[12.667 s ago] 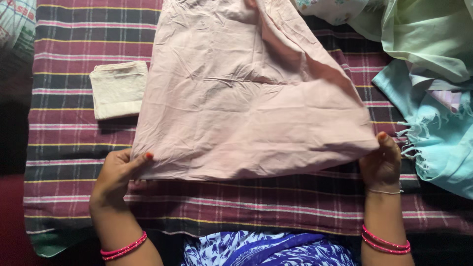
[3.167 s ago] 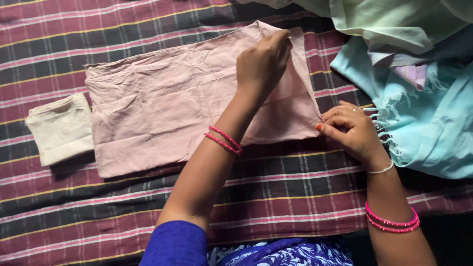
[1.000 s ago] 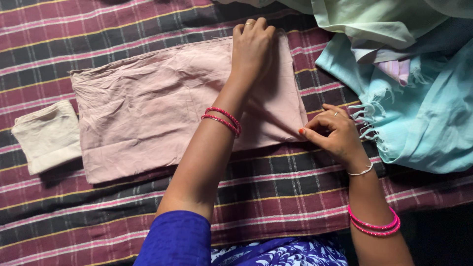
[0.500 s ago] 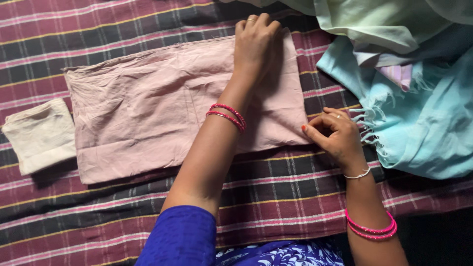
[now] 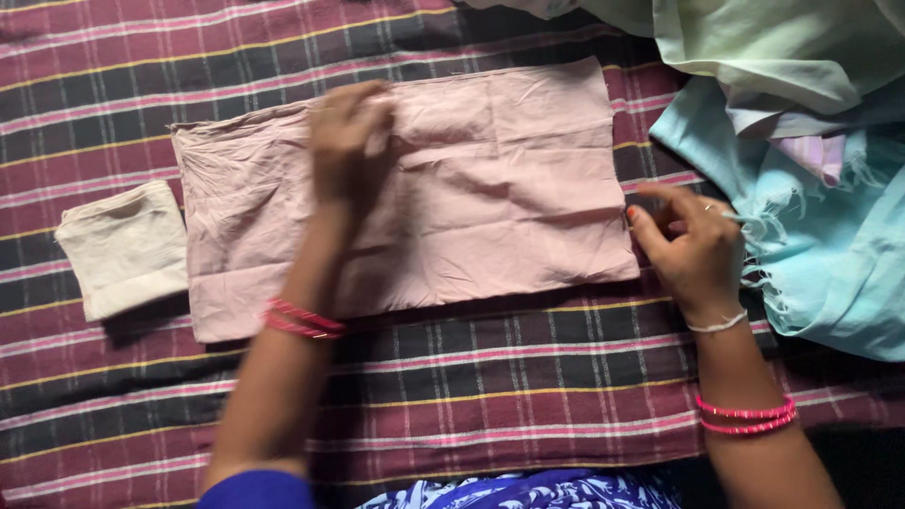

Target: The person folds a white sheet, then a pink sheet, and finally a light green sheet on a plaid bedsheet. Each item is smoothed, folded into a compact rectangle, and placed aside before the next one is handled.

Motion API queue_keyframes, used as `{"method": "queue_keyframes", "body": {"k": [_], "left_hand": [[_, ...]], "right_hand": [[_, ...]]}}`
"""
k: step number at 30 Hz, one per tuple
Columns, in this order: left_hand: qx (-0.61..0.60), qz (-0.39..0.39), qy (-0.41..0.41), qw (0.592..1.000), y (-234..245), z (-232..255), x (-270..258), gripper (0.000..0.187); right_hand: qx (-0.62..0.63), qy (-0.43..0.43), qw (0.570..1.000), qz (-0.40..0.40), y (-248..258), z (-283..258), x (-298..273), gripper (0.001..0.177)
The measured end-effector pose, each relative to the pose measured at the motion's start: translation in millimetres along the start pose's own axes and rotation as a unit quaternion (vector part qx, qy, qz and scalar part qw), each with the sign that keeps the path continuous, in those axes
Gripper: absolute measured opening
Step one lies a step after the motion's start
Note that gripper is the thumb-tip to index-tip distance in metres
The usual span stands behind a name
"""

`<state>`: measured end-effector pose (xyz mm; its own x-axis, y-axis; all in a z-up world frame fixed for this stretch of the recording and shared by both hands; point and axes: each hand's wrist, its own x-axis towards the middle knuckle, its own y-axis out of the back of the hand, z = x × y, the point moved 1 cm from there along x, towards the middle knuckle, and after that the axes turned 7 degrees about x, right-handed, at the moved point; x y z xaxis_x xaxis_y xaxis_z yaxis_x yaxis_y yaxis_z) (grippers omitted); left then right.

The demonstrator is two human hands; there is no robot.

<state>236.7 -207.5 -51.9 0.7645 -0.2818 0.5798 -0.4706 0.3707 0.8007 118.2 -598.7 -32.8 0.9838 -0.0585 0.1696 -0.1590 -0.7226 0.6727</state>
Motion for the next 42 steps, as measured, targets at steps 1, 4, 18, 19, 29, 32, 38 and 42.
{"method": "queue_keyframes", "body": {"k": [1,4,18,19,29,32,38,42], "left_hand": [[-0.003,-0.004,0.007,1.000,17.0,-22.4,-11.7,0.043],[0.118,-0.043,0.040,0.991,55.1,-75.5,-37.2,0.012],[0.187,-0.085,0.089,0.975,76.8,-140.9,-75.2,0.016],[0.176,-0.085,0.096,0.976,77.3,-142.9,-73.2,0.013],[0.128,-0.100,0.151,0.975,83.7,-154.0,-68.3,0.006],[0.108,-0.107,0.172,0.973,83.3,-158.9,-67.9,0.008],[0.145,-0.123,0.170,0.967,77.1,-166.6,-59.7,0.009],[0.138,-0.115,0.163,0.970,76.6,-169.6,-56.2,0.010]], "right_hand": [[-0.049,0.049,0.998,0.013,0.3,-2.5,5.3,0.022],[-0.109,0.141,0.984,0.024,-2.1,-15.1,25.4,0.019],[-0.158,0.249,0.956,0.013,-123.1,-25.2,134.1,0.021],[-0.159,0.251,0.955,0.028,-124.4,-19.2,135.1,0.022],[-0.113,0.186,0.973,0.074,-129.6,12.7,137.1,0.024],[-0.100,0.184,0.974,0.085,-128.7,18.1,139.2,0.018],[-0.091,0.169,0.977,0.094,-126.8,27.8,149.8,0.009],[-0.100,0.176,0.975,0.088,-120.6,32.0,152.5,0.007]]}}
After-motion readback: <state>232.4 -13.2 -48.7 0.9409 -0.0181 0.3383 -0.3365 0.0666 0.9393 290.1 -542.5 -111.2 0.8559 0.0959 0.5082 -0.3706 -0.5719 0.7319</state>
